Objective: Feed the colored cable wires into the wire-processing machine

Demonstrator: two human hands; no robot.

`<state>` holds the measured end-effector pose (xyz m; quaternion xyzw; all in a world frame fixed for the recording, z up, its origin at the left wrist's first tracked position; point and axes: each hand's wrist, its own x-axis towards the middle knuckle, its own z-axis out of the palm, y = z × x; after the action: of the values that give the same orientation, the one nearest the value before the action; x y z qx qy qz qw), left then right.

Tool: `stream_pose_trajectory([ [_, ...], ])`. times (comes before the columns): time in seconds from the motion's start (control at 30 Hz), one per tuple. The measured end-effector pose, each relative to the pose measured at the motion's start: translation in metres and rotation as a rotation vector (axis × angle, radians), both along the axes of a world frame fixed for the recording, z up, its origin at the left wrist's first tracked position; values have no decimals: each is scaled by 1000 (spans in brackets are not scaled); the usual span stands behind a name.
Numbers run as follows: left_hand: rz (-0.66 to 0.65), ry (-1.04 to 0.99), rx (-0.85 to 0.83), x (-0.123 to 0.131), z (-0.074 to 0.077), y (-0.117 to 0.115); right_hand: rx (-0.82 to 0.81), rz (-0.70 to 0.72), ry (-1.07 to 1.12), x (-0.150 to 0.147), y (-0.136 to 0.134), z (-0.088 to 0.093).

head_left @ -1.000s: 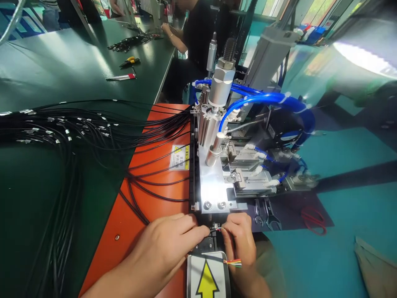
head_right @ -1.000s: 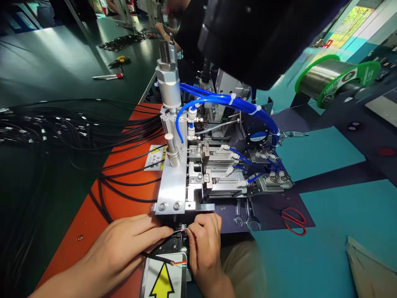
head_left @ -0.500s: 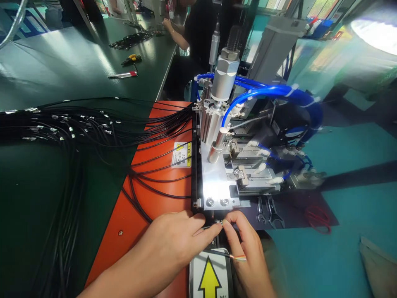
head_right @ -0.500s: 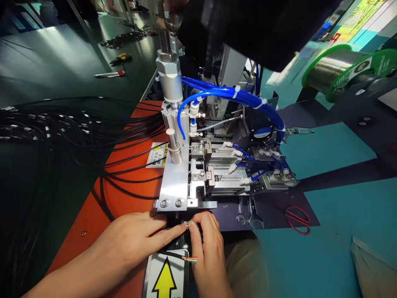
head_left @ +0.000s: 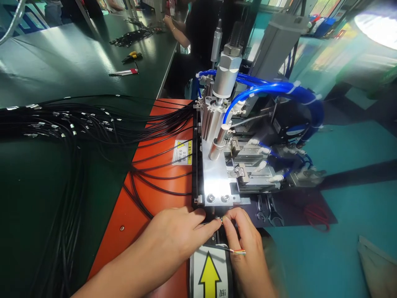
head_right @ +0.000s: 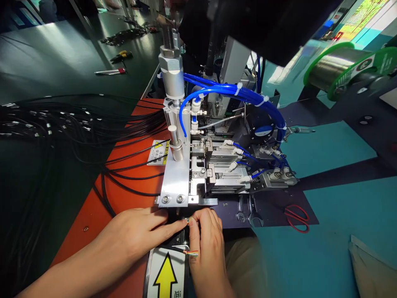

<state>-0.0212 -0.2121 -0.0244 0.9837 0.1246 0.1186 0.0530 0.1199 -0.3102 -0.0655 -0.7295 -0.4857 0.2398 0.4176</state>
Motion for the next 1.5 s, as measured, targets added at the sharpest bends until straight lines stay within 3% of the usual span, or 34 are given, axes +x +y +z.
stream_pose_trajectory([
  [0.1,-3,21,7,1,4,1,-27,45,64,4,1,-6],
  [0.37,-29,178,-1,2,9,5,211,114,108,7,0,-33],
  [0.47,-24,240,14,5,14,5,141,142,162,12,3,-26],
  [0.6,-6,279,-4,7,17,4,-46,231,259,23,9,-2],
  [0.8,69,-17,-102,-14,-3,0,-184,288,330,34,14,11],
  [0.97,189,-141,-428,-28,-6,-3,-241,261,409,31,12,9],
  [1.1,257,-208,-567,-24,-1,-3,-213,232,375,27,11,11],
  [1.27,206,-194,-499,-25,-3,-2,-126,148,281,18,10,9],
  [1.5,129,-113,-446,-30,-8,1,-65,20,410,3,3,-5],
])
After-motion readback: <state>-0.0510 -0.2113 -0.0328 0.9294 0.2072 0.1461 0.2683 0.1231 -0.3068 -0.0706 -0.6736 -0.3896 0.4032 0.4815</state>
